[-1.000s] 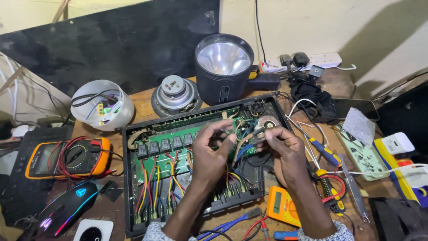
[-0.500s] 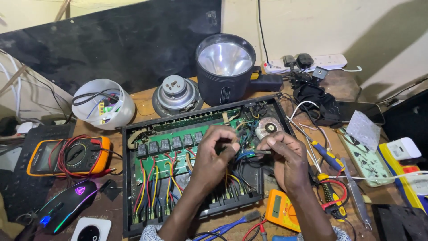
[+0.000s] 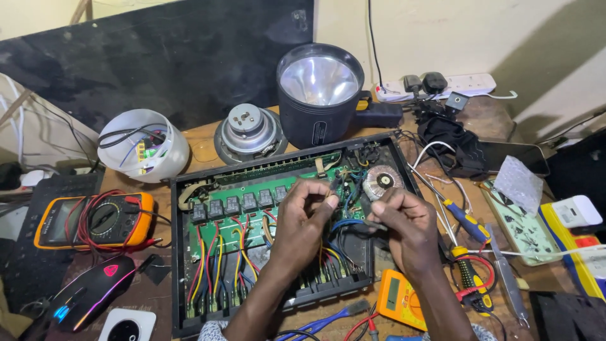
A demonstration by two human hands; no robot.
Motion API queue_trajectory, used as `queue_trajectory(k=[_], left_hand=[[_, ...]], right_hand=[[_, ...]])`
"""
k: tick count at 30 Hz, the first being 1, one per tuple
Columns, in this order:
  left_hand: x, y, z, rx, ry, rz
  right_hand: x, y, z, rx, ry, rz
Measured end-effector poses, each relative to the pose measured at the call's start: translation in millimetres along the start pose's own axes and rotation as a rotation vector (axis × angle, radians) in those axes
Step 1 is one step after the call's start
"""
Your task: Repairing an electronic device by connecting wires to a circuit board and using diagnostic tools.
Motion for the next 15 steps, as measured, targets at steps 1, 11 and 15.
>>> queue_trajectory(k=[1,11,15], left_hand=[[-0.4,0.1,0.5,0.003,0.010,-0.003],[8.8,-1.9,-1.7,-0.105,0.105,-0.012],[10.7,-3.8,-3.4,-0.166,0.125,-0.012]], right_hand=[[2.5,-2.3,-1.1,0.029,-0.051,0.012],[-13.4,-57.3,-0.3,0.439,-0.512,0.147],[-2.9,-69.0,-20.9,0.203,-0.595,0.117]])
Point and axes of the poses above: each hand's wrist, its own y-axis towards the middle knuckle, its own x-axis out of the palm, z = x × y, the point moved 10 cm from there along y, towards the middle knuckle, and after that the axes turned 15 degrees about -y, right-handed, at the moved point
